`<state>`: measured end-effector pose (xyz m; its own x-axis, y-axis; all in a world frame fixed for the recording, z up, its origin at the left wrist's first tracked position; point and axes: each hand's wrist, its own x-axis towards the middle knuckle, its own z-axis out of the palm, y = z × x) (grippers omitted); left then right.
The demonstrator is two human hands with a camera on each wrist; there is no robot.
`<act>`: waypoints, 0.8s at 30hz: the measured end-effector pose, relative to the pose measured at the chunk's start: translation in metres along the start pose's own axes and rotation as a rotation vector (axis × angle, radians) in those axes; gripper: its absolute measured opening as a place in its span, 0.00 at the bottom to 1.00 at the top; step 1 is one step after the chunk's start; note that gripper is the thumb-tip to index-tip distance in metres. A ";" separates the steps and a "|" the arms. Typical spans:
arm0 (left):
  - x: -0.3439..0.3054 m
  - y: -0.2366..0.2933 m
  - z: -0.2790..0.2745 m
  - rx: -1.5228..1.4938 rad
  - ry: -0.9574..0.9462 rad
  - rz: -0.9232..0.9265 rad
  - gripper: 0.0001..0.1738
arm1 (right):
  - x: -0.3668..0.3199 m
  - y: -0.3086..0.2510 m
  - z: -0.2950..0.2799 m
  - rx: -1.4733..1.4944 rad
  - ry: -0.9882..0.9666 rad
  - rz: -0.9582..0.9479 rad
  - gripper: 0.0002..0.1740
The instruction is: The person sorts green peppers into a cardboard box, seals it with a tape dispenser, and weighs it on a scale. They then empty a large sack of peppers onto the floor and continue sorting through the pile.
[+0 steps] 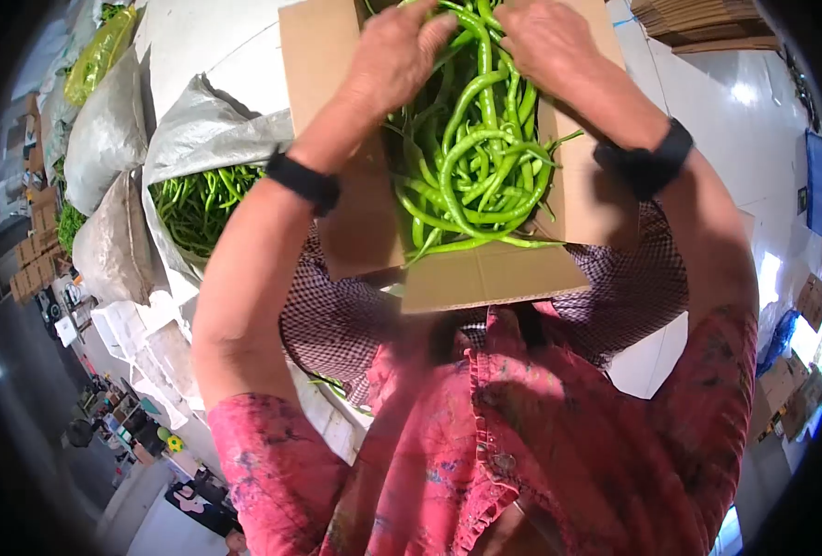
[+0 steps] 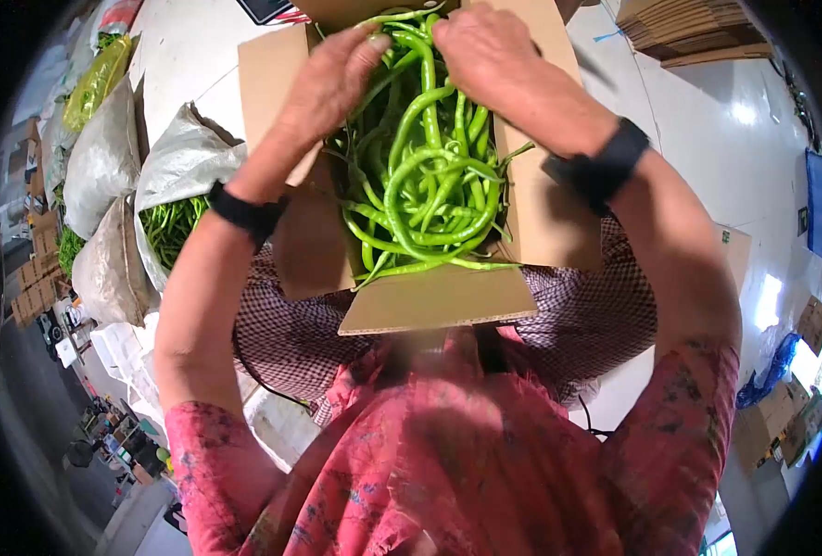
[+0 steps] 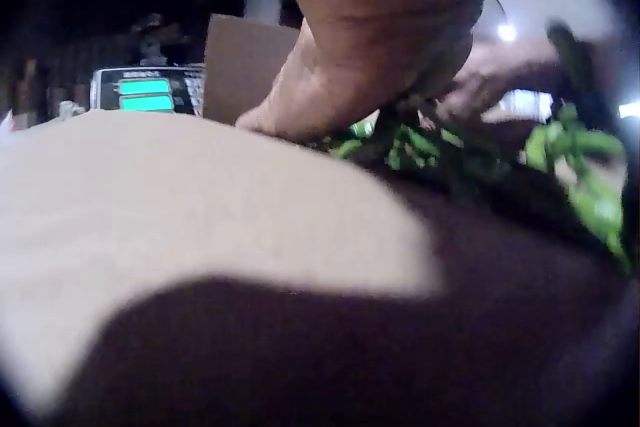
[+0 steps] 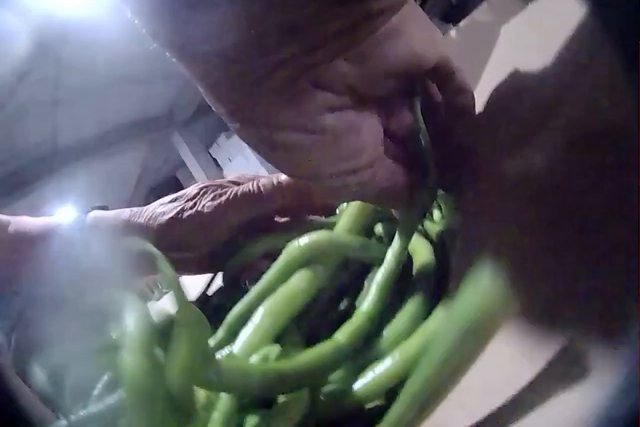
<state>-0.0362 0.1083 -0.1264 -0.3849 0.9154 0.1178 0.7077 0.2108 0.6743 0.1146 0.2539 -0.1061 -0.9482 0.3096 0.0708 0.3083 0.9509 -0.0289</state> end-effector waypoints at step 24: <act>-0.097 0.039 0.049 0.571 -0.089 0.230 0.42 | -0.127 -0.056 -0.017 0.382 -0.119 -0.510 0.36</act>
<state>0.0582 0.0447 -0.1470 -0.1517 0.9790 0.1362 0.9813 0.1326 0.1397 0.2192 0.1612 -0.0962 -0.9771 -0.2044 0.0589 -0.2114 0.9027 -0.3748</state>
